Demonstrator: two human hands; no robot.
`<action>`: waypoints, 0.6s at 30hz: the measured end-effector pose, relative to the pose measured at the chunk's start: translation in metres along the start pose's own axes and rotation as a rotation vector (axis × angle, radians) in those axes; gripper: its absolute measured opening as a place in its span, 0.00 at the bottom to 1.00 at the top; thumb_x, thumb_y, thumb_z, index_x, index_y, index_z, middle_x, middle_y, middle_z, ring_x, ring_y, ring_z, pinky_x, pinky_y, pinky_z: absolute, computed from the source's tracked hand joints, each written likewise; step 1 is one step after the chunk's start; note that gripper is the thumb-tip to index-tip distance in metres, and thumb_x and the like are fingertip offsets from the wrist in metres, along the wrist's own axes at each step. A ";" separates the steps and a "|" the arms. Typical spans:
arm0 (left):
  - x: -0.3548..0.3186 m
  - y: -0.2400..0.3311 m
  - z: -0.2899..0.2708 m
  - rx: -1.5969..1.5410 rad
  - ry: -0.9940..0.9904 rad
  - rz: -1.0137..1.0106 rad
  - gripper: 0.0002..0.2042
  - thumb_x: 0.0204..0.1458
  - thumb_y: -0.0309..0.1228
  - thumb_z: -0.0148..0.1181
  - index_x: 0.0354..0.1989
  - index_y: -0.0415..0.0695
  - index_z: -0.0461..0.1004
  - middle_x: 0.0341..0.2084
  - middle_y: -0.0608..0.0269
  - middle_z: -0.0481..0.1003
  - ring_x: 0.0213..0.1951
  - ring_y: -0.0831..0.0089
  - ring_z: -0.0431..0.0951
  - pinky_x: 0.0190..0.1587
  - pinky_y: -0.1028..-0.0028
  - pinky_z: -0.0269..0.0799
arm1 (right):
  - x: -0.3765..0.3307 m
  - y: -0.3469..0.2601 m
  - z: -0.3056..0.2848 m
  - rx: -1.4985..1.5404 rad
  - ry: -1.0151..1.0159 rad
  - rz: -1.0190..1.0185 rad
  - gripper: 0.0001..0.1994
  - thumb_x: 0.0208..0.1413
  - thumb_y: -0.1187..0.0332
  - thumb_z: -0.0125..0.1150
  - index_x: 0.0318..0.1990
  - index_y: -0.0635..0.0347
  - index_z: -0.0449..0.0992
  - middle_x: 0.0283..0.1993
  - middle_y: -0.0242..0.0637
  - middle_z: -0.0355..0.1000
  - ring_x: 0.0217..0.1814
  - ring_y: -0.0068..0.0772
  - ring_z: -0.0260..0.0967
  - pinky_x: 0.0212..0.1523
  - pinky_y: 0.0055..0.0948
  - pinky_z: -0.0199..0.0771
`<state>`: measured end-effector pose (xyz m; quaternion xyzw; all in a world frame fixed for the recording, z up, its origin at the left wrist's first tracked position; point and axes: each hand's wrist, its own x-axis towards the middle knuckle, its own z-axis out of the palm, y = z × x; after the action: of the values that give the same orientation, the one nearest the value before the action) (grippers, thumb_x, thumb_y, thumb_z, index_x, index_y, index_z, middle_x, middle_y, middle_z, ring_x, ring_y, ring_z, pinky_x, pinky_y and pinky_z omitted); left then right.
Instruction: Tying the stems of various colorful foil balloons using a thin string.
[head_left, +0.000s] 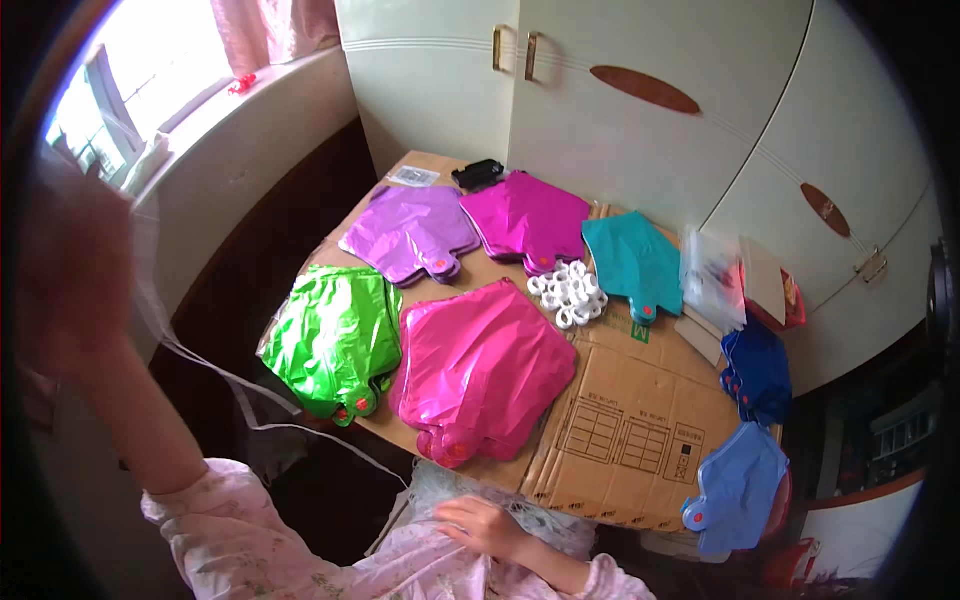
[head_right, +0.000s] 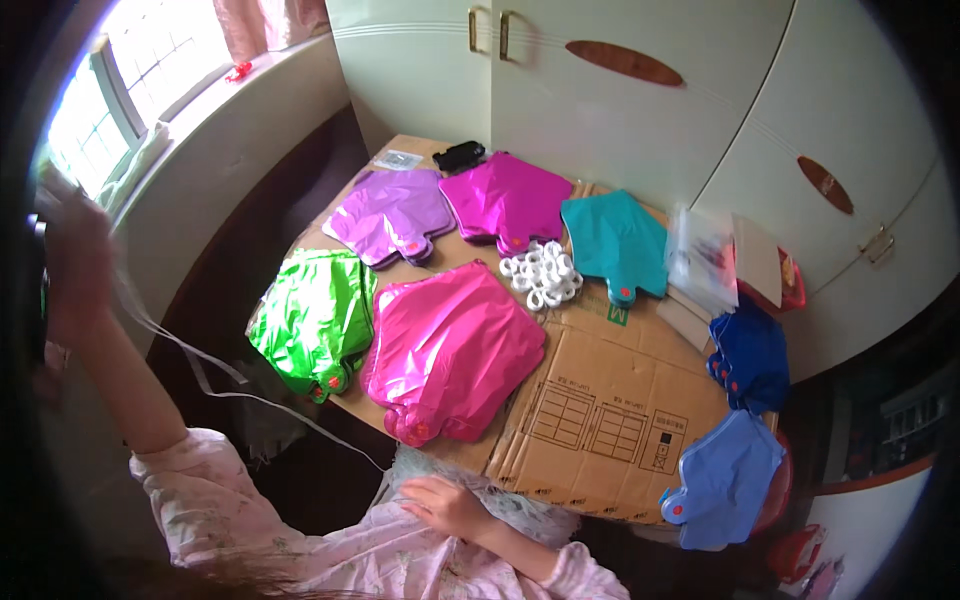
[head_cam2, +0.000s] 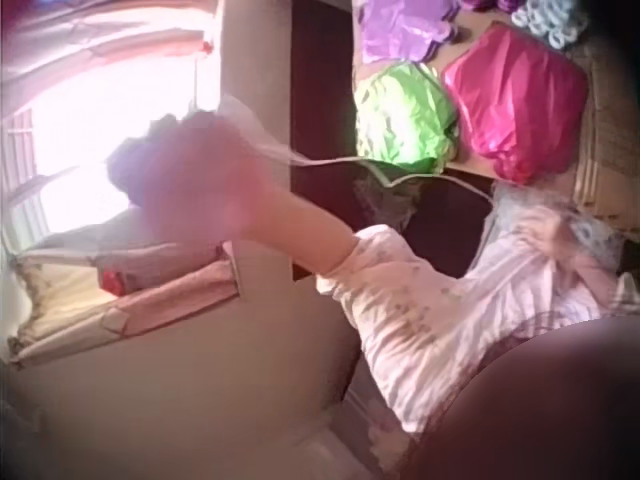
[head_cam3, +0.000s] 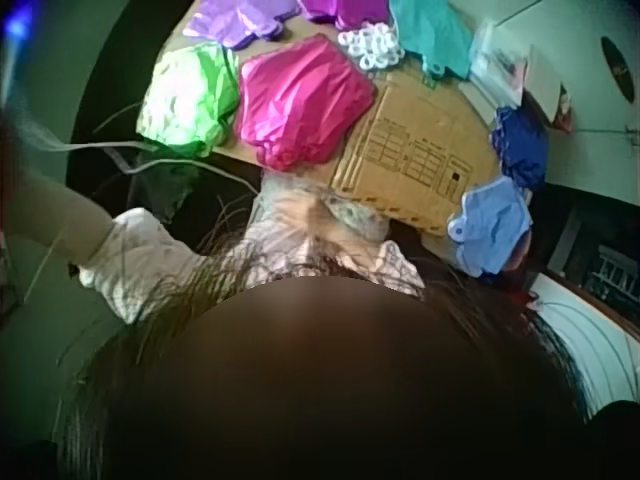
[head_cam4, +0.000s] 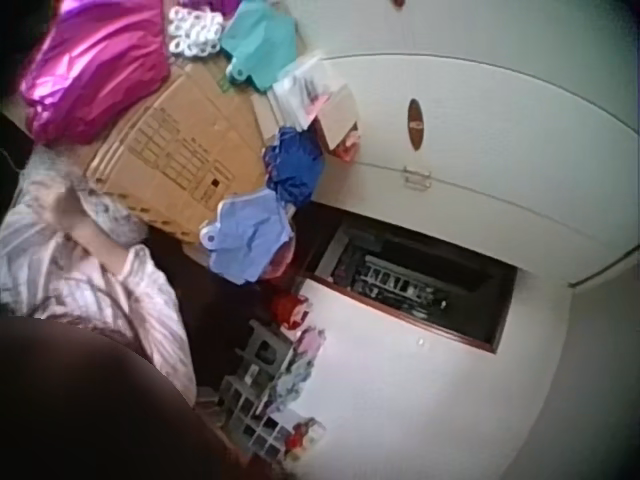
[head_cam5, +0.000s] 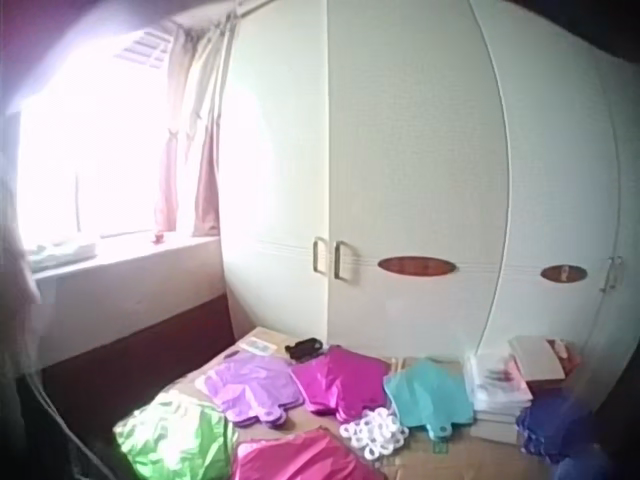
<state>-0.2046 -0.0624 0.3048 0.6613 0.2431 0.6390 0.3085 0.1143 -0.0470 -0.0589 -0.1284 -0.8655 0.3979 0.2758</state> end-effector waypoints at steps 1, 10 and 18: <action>-0.026 0.005 0.019 0.199 0.065 -0.021 0.09 0.47 0.30 0.57 0.35 0.43 0.69 0.28 0.63 0.68 0.32 0.72 0.71 0.32 0.75 0.67 | 0.016 -0.025 -0.018 0.217 -0.027 -0.074 0.15 0.50 0.66 0.60 0.44 0.60 0.72 0.47 0.40 0.69 0.53 0.37 0.64 0.52 0.32 0.64; -0.040 -0.126 0.102 -0.249 -0.234 -0.731 0.09 0.53 0.27 0.57 0.35 0.32 0.74 0.25 0.58 0.76 0.25 0.82 0.73 0.26 0.83 0.67 | 0.125 -0.055 -0.093 0.545 0.426 -0.153 0.25 0.55 0.64 0.57 0.57 0.63 0.58 0.56 0.46 0.62 0.56 0.40 0.62 0.56 0.37 0.59; -0.091 -0.213 0.132 0.484 -0.057 -0.401 0.14 0.48 0.21 0.54 0.46 0.40 0.73 0.22 0.65 0.72 0.25 0.79 0.69 0.27 0.80 0.63 | 0.080 -0.040 -0.087 0.166 0.497 0.169 0.05 0.55 0.71 0.54 0.37 0.60 0.73 0.26 0.36 0.72 0.21 0.27 0.68 0.22 0.23 0.65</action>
<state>-0.0639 0.0069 0.0901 0.6722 0.5050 0.4701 0.2685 0.0996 0.0157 0.0479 -0.2709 -0.7220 0.4451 0.4553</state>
